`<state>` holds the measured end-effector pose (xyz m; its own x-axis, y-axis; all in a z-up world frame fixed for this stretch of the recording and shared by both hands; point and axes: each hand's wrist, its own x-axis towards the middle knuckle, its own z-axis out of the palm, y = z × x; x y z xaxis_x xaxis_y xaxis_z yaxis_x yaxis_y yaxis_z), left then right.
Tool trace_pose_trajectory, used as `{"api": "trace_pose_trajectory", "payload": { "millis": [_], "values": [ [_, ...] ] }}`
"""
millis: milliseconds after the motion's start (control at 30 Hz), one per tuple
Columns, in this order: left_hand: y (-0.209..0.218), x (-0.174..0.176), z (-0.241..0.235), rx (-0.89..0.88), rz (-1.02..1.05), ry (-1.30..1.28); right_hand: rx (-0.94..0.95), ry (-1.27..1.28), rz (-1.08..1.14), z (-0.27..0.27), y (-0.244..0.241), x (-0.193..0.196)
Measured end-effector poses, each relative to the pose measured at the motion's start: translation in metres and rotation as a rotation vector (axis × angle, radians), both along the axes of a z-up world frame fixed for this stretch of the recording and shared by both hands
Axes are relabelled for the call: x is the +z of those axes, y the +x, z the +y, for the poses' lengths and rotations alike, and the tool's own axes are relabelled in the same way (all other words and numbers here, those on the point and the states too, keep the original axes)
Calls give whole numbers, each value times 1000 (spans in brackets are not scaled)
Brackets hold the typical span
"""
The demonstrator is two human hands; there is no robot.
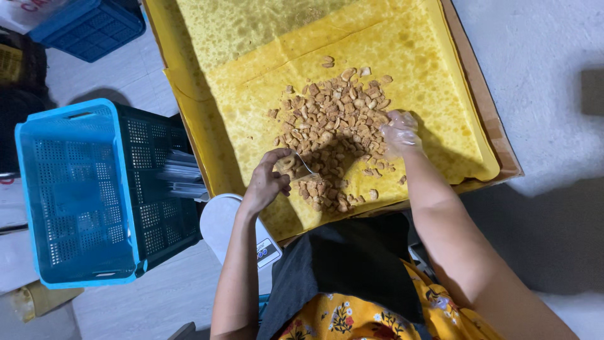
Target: The person places snacks from a large container into individual silver bags using a scoop, weighs each bag on a digital scale, and places the filled bags into a blue crate.
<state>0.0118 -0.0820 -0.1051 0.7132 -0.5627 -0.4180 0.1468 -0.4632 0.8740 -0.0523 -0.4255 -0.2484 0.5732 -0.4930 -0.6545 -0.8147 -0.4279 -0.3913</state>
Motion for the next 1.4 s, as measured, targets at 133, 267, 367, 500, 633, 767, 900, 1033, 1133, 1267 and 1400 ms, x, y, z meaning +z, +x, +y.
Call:
{"api": "trace_pose_trajectory", "payload": {
  "millis": [133,267,367,500,633,767,900,1033,1133,1267,1400],
  "values": [
    [0,4,-4,-24,-4,-25,-479,753,-390,-17,-7,2],
    [3,9,-19,-62,-9,-4,-999,1235,-451,-25,-7,-20],
    [2,9,-30,-93,-56,3,-569,1677,-817,2,-4,-10],
    [0,-7,-54,-144,-214,57,-444,1593,-1020,54,5,64],
    [-1,-29,-68,-102,-248,-42,-594,1470,-1124,110,10,125],
    [-8,-28,-66,-11,42,-237,-407,1008,-1234,131,1,163],
    [-11,-16,-64,6,161,-332,-244,965,-1051,130,-5,186],
    [-11,0,-58,-45,31,-313,-343,1412,-1033,109,-5,188],
    [-9,11,-52,-58,26,-270,-337,923,-1160,91,-5,169],
    [-7,28,-40,-80,-65,-152,-748,1040,-1053,17,6,125],
    [-8,40,-26,-124,-181,-44,-635,820,-913,-29,17,86]
  ]
}}
